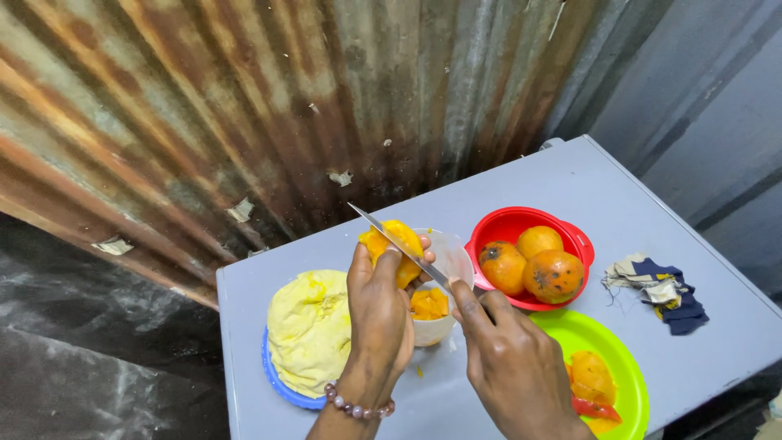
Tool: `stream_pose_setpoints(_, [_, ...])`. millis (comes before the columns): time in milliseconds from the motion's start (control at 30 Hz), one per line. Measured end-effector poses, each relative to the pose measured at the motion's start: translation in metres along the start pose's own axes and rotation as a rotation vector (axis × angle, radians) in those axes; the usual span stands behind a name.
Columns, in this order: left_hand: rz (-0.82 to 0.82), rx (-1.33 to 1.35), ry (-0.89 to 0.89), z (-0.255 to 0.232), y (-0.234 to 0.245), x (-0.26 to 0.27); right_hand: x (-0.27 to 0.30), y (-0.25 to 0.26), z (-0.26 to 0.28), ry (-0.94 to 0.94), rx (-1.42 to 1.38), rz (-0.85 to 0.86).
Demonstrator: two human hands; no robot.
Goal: The person holds a mango in their left hand and uses a knife in their right hand to slice the fruit into a clear plastic container. The person continues to cut the mango into smaller pieces, placing them into the container while other whole mangoes sit in a red bowl nearby.
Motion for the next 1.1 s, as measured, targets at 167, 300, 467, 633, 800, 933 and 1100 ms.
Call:
stream_pose_setpoints(167, [0.016,-0.014,-0.001,0.001,-0.006,0.003,-0.01,0.009,0.006,0.005,0.034,-0.026])
stream_pose_setpoints(300, [0.004,-0.129,-0.053,-0.003,-0.002,-0.004,0.0,0.003,-0.005,-0.008,0.08,-0.047])
stream_pose_setpoints(467, [-0.035,-0.224,-0.034,-0.002,0.0,-0.004,0.001,0.002,-0.005,-0.017,0.067,-0.034])
stream_pose_setpoints(633, [0.01,-0.185,-0.035,0.005,0.002,-0.001,-0.003,0.009,-0.002,-0.02,0.016,-0.024])
stream_pose_setpoints(800, [0.03,-0.196,-0.026,0.0,0.006,-0.001,0.003,0.01,-0.01,-0.038,-0.019,-0.004])
stream_pose_setpoints(933, [0.067,-0.154,-0.017,0.01,0.011,-0.002,-0.006,0.007,-0.004,-0.046,-0.131,0.001])
stream_pose_setpoints(1100, [0.091,-0.166,-0.009,0.014,0.016,-0.009,-0.007,0.01,0.006,-0.062,-0.176,-0.004])
Point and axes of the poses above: each hand's wrist, its own x-axis away from the middle knuckle, its own y-axis out of the back of the hand, z = x × y, the point moved 1 cm from there along -x, towards the middle knuckle, and after that the axes turned 1 degree about -y, right-handed, at the moved point
